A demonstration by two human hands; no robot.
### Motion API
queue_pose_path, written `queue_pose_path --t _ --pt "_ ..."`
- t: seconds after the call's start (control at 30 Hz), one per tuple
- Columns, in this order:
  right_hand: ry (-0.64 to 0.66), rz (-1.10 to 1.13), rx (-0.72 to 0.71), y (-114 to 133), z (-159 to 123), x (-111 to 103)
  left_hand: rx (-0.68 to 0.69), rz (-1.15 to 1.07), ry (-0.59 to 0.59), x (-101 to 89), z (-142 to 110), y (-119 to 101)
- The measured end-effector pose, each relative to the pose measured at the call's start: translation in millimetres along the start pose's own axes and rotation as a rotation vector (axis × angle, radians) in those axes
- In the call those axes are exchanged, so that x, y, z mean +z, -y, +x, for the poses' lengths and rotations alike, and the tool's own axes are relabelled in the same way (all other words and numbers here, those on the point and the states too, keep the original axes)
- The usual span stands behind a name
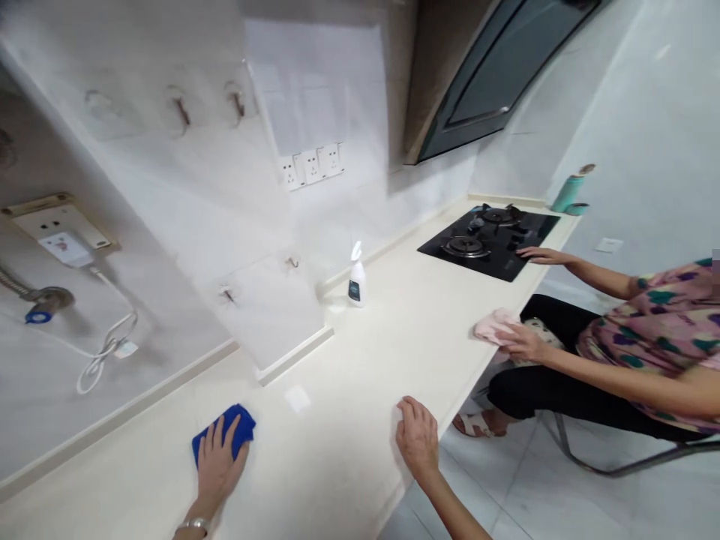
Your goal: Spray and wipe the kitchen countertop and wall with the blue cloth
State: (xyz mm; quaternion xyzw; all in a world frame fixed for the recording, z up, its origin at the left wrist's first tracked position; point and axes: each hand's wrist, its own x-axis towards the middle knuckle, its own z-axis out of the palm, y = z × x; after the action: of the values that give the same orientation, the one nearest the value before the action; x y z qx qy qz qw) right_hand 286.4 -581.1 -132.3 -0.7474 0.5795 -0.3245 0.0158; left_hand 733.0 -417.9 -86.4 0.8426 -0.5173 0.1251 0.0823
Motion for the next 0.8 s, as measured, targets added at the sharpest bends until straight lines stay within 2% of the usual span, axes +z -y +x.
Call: queue_pose_path --t 0.2,0.33,0.43,0.63,0.8 --pt "-0.002 0.034 -0.009 3.0 3.7 -4.2 0.142 -0.04 -0.059 -1.7 -51.5 -74.5" --pt "0.021 0.045 -0.002 6.5 5.1 -10.2 0.203 -0.08 -0.034 -13.6 -83.1 -126.1" --pt "0.026 0.066 0.004 8.9 6.2 -11.9 0.243 -0.116 -0.008 -16.6 -102.5 -156.6" --pt "-0.03 0.114 -0.005 10.2 9.1 -9.7 0.296 -0.183 -0.063 -1.9 -124.8 -201.9" --pt "-0.015 0.143 0.016 10.1 10.5 -11.5 0.309 -0.171 -0.059 -3.3 -128.2 -220.7"
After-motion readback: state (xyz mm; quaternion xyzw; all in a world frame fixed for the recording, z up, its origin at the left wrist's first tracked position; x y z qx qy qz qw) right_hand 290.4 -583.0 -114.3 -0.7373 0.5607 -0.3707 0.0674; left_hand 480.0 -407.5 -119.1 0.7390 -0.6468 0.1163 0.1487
